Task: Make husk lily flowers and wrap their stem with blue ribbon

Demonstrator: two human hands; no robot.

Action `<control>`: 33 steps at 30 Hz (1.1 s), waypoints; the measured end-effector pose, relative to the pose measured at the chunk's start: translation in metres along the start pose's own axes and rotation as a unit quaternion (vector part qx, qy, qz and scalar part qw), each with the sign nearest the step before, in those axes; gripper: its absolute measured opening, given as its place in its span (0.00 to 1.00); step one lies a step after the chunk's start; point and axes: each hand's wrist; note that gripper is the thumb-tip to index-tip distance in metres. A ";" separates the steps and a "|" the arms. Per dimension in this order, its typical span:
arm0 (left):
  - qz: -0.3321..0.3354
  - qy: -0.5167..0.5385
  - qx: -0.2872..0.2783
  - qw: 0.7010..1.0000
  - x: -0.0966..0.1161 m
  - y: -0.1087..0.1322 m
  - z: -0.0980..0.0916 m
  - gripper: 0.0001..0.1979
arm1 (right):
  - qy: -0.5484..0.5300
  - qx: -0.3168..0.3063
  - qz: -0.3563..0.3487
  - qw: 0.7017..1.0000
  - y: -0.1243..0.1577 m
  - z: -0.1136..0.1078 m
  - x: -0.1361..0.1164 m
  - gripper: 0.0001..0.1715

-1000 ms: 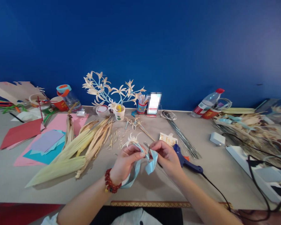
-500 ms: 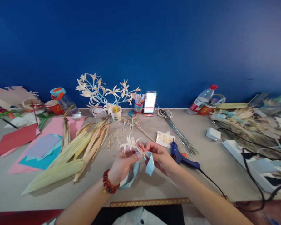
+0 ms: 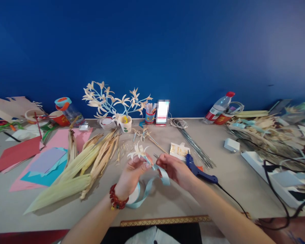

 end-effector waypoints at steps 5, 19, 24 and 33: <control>0.012 0.001 0.062 0.998 0.010 -0.004 -0.006 0.06 | 0.071 -0.139 -0.001 0.988 0.013 -0.005 -0.010 0.34; 0.093 0.007 0.079 0.992 0.040 -0.010 -0.033 0.05 | 0.051 -0.198 0.050 0.978 0.031 -0.050 -0.007 0.31; 0.118 0.042 0.081 0.989 0.052 -0.011 -0.039 0.05 | 0.143 -0.112 -0.002 0.983 0.035 -0.060 0.000 0.30; 0.005 0.193 0.036 0.981 0.026 -0.011 -0.011 0.06 | 0.568 -0.017 -0.393 0.723 0.019 -0.015 0.011 0.11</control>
Point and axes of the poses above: each hand's wrist, its own y-axis away from the middle knuckle, its own z-axis out of the palm, x = y × z, and after that the axes turned 12 degrees about -z, right-handed
